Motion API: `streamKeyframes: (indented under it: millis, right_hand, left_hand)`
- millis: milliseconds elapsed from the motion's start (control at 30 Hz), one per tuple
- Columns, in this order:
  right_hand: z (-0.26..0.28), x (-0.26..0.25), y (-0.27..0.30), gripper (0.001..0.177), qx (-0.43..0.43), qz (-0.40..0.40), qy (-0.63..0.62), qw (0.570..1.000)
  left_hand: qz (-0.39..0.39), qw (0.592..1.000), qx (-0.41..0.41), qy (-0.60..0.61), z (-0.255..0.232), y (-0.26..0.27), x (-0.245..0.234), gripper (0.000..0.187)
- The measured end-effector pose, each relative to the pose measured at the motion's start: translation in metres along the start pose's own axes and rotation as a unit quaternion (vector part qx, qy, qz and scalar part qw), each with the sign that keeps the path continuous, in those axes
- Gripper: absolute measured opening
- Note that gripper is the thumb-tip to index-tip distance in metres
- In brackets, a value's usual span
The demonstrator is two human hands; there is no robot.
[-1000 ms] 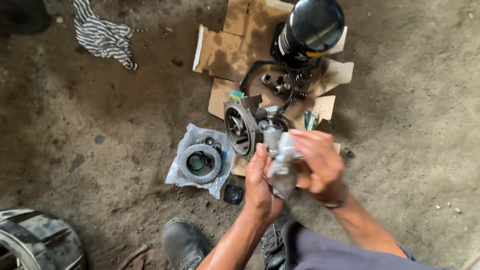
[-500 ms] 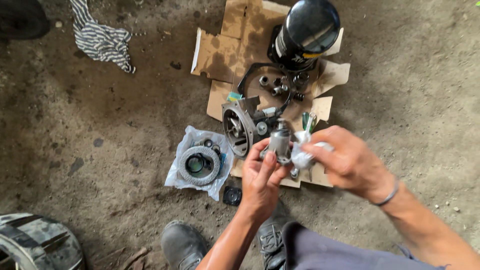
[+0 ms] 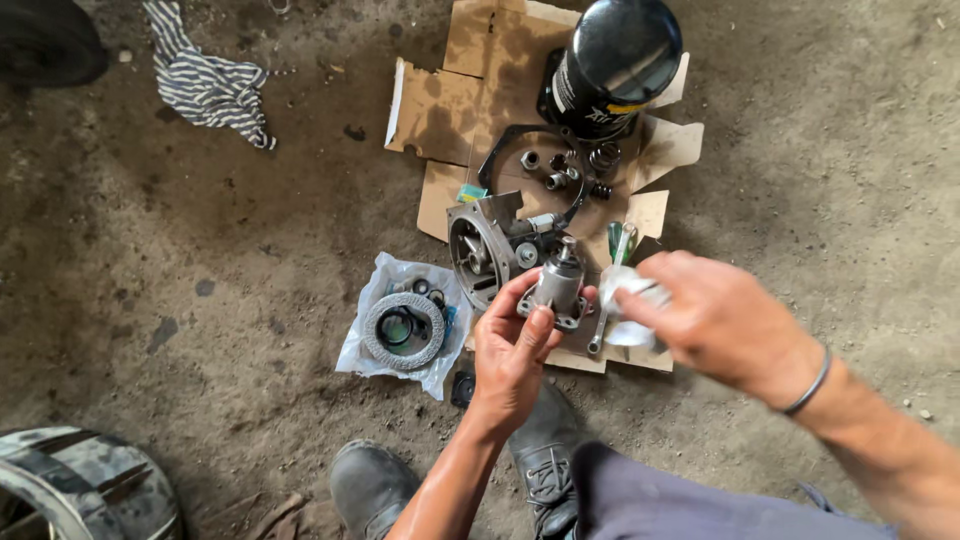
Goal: The person cleans and assembles parts of a mechanical engine component on the floor, using a cloth to wipe various metal housings and small internal parts before inserting a spring-loaded piston assembly into a main housing.
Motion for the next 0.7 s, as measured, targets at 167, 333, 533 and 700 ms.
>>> streamKeyframes:
  millis: [167, 333, 533, 700]
  right_hand:
    - [0.021, 0.006, 0.002, 0.023, 0.071, -0.144, -0.209, 0.964]
    - [0.019, 0.040, 0.017, 0.018, 0.136, -0.161, -0.370, 0.905]
    - [0.017, 0.074, 0.035, 0.017, 0.316, -0.166, -0.357, 0.863]
    - [0.023, 0.089, 0.034, 0.017, 0.281, -0.178, -0.295, 0.896]
  left_hand:
    - [-0.018, 0.999, 0.026, -0.026, 0.007, -0.001, -0.002, 0.054]
    - [0.007, 0.999, 0.025, -0.024, 0.003, 0.000, 0.001, 0.051]
    - [-0.017, 0.998, 0.045, -0.032, 0.018, 0.006, 0.011, 0.070]
    - [-0.059, 0.992, 0.056, -0.101, 0.040, 0.013, -0.001, 0.053]
Point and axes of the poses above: each hand's wrist, its own y-axis away from the middle knuckle, its own x-axis out of the palm, z = x × y, the point moved 5 cm from there along -y, towards the middle knuckle, and after that the axes turned 1 degree about z, right-handed, at the moved point
